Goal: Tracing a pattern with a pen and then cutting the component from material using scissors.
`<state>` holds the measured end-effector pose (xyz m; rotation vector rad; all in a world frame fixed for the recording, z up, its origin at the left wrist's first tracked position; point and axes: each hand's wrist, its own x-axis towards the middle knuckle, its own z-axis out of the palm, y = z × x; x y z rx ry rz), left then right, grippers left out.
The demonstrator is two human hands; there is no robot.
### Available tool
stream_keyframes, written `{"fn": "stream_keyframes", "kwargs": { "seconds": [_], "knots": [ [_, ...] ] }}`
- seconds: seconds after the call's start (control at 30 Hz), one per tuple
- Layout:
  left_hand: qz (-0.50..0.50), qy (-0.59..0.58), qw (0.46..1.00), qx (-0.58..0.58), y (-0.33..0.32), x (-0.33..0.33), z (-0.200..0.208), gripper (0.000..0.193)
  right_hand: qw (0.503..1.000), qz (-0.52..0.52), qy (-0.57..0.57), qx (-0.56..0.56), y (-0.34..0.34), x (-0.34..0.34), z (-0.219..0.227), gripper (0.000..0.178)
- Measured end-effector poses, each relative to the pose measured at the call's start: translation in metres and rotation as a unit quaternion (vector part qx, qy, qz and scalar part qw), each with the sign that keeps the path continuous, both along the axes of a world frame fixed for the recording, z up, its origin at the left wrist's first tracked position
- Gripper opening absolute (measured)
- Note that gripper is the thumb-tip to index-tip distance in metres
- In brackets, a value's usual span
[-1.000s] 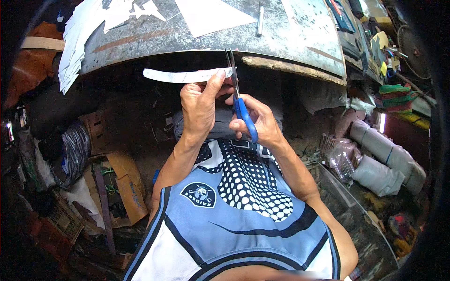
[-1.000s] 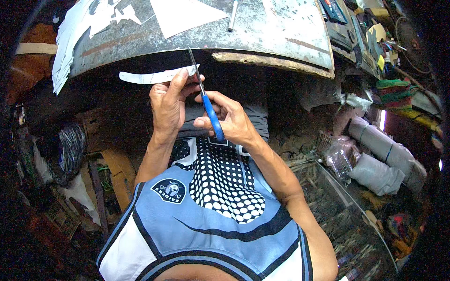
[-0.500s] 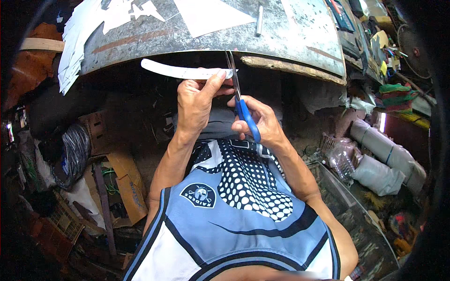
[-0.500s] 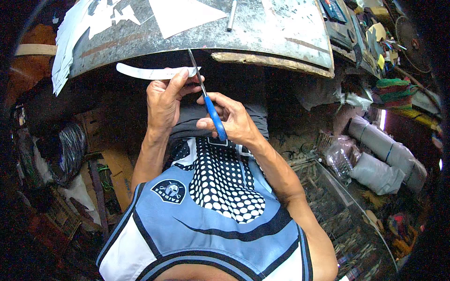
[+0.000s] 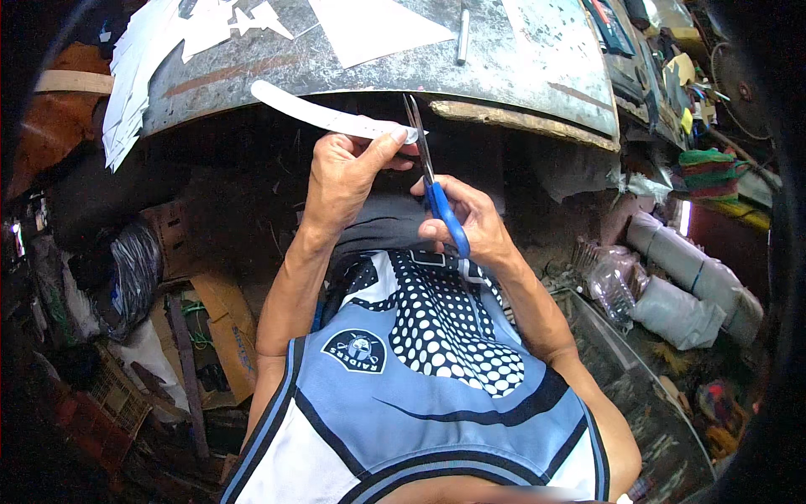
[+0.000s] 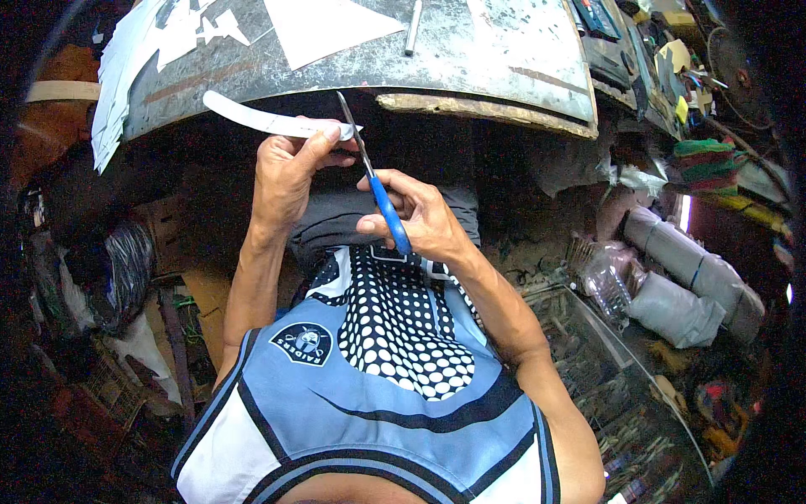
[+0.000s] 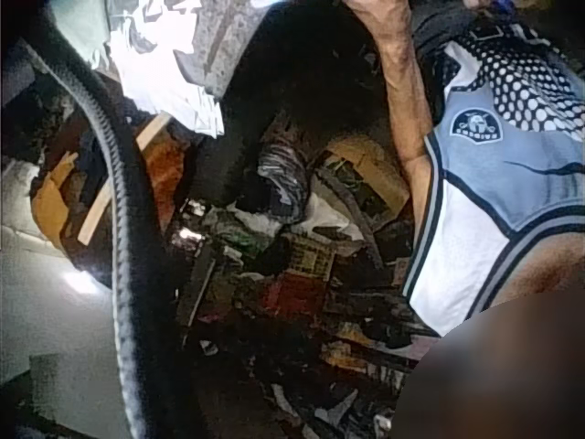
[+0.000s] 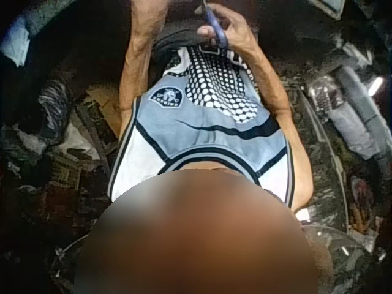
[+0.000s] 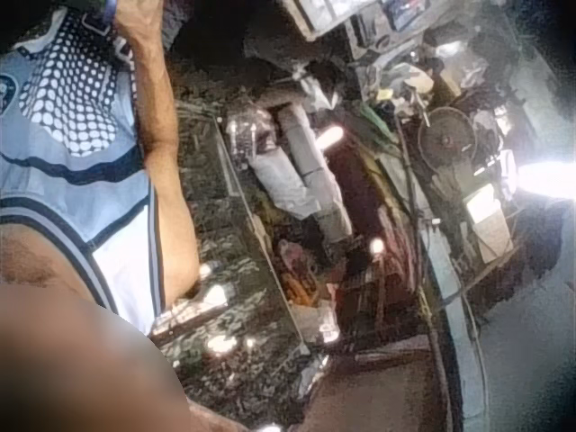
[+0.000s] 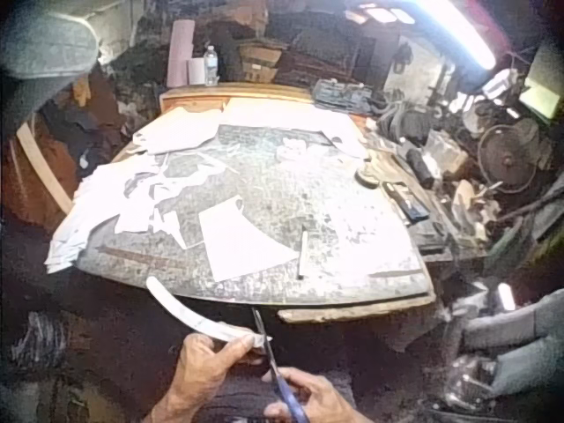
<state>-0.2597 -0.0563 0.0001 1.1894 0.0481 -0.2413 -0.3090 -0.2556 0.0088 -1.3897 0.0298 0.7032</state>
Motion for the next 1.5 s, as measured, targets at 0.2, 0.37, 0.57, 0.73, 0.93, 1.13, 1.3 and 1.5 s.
{"fn": "stream_keyframes", "kwargs": {
  "seconds": [0.2, 0.37, 0.57, 0.73, 0.93, 1.13, 1.3, 1.5],
  "knots": [
    [-0.015, -0.005, 1.0, 0.019, 0.004, 0.002, 0.004, 0.018, 1.0, 0.0, -0.001, -0.005, -0.001, -0.001, -0.002, 0.053],
    [-0.044, -0.002, 0.998, 0.033, 0.009, 0.006, 0.006, 0.018, 1.0, 0.001, 0.005, -0.009, -0.002, -0.003, 0.0, 0.053],
    [-0.086, -0.006, 0.995, 0.042, 0.015, 0.01, 0.009, 0.018, 1.0, 0.012, 0.01, -0.014, -0.006, -0.003, 0.002, 0.053],
    [-0.114, 0.013, 0.992, 0.048, 0.018, 0.012, 0.013, 0.019, 1.0, 0.017, 0.004, -0.022, -0.008, -0.005, 0.003, 0.052],
    [-0.14, 0.017, 0.988, 0.062, 0.022, 0.017, 0.014, 0.024, 0.999, 0.028, -0.011, -0.036, -0.011, -0.006, 0.004, 0.05],
    [-0.185, 0.026, 0.979, 0.077, 0.026, 0.024, 0.015, 0.022, 0.998, 0.037, 0.01, -0.044, -0.014, -0.006, 0.006, 0.05],
    [-0.213, 0.017, 0.973, 0.091, 0.029, 0.03, 0.013, 0.022, 0.998, 0.04, -0.003, -0.05, -0.015, -0.007, 0.004, 0.05],
    [-0.235, 0.016, 0.965, 0.111, 0.03, 0.036, 0.016, 0.023, 0.998, 0.039, 0.001, -0.052, -0.016, -0.009, 0.004, 0.052]
  ]
}}
